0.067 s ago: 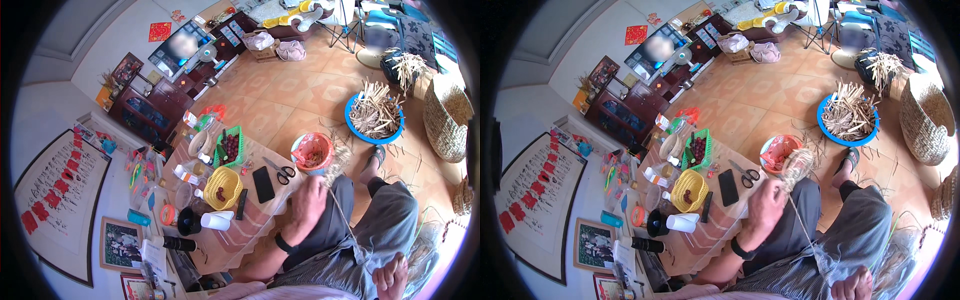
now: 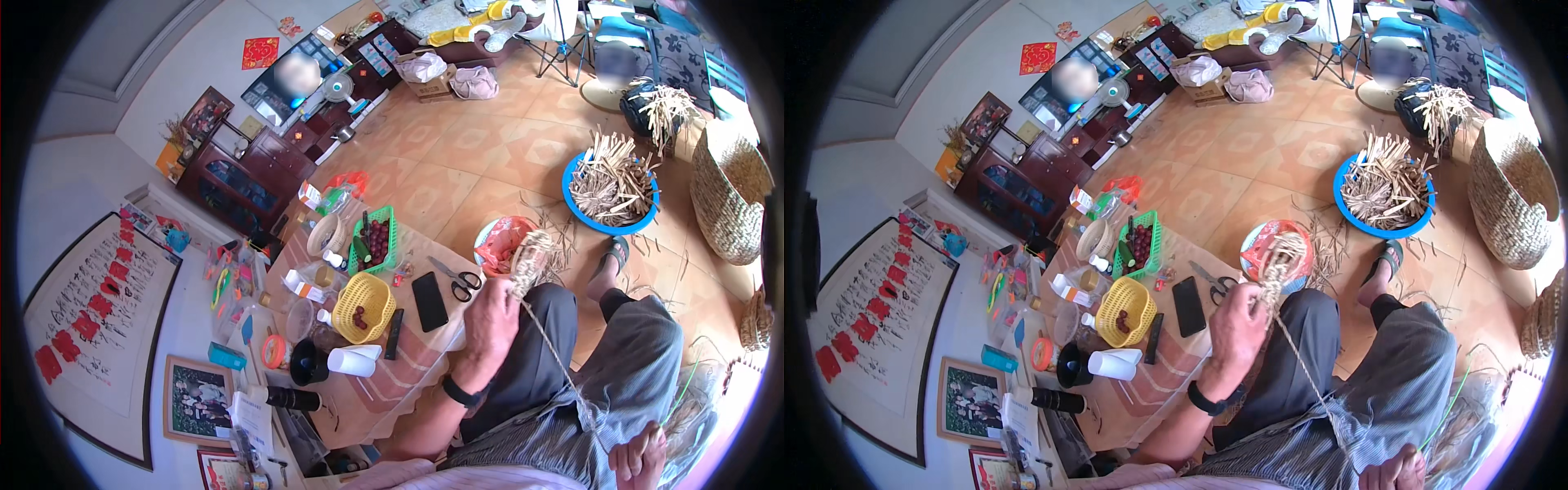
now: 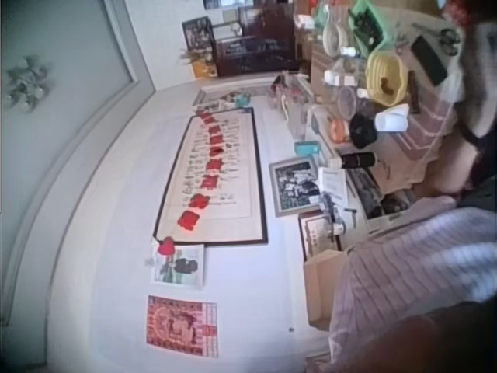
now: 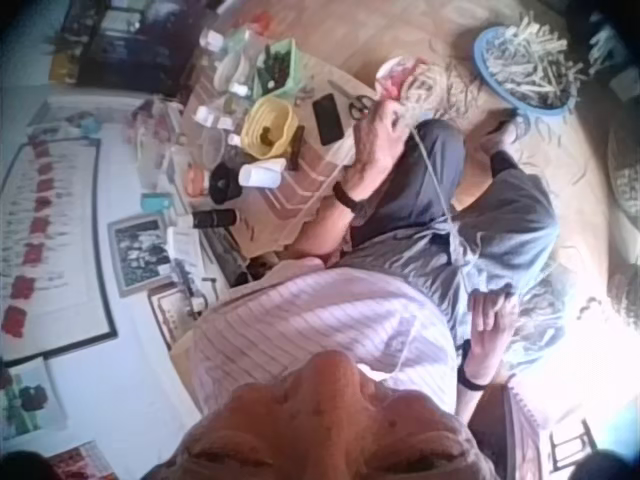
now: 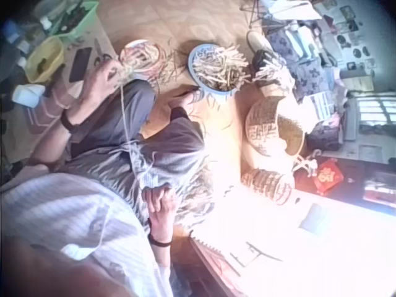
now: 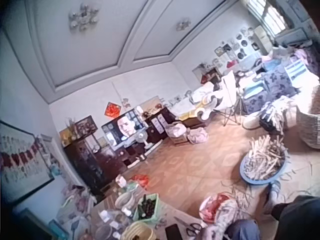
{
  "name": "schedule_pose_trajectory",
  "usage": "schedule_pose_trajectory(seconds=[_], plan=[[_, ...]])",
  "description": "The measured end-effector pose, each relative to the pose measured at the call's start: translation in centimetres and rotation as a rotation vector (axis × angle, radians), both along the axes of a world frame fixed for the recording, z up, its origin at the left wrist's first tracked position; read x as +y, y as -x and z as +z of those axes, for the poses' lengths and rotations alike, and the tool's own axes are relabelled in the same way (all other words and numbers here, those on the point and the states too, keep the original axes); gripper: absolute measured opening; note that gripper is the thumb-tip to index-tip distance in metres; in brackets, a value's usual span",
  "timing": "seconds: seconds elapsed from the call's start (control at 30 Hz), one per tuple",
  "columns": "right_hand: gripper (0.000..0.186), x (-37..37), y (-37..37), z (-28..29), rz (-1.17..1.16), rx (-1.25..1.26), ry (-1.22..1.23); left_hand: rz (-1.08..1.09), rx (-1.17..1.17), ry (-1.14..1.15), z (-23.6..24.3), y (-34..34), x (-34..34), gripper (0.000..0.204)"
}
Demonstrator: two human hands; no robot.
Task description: Weaving a traditional straw sandal or shoe using dried grass and a plastic threading guide.
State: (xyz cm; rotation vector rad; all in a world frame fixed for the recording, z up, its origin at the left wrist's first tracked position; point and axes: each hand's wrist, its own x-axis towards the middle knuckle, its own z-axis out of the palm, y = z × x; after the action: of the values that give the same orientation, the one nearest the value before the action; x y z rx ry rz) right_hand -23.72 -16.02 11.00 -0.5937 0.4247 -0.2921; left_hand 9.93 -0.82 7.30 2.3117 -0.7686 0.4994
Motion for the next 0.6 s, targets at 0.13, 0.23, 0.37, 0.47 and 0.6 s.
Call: schedule_pose_trajectory(seconds=[0.13, 0.23, 0.37, 0.47, 0.6], plan=[[0.032, -0.1, 1.8, -0.8, -0.015, 0.066, 0.003, 0.032, -0.03, 0.011, -0.3, -2.0, 2.0, 0.023], [0.032, 0.6, 2.1, -0.5, -0.042, 0.097, 0.035, 0.027, -0.011, 0.011, -1.1, -1.9, 2.3, 0.023], [0.031, 2.4, 2.0, 1.3, -0.023, 0.14, -0.069, 0.103, 0.054, 0.019, -3.2, -3.0, 3.6, 0.024], [0.029, 3.9, 2.3, 2.4, -0.081, 0.435, -0.226, 0.111, 0.099, -0.003, -4.2, -3.5, 4.6, 0.023], [0.028, 3.4, 2.9, 2.3, -0.103, 0.297, -0.167, 0.055, 0.192, 0.014, -3.8, -2.9, 4.3, 0.024]])
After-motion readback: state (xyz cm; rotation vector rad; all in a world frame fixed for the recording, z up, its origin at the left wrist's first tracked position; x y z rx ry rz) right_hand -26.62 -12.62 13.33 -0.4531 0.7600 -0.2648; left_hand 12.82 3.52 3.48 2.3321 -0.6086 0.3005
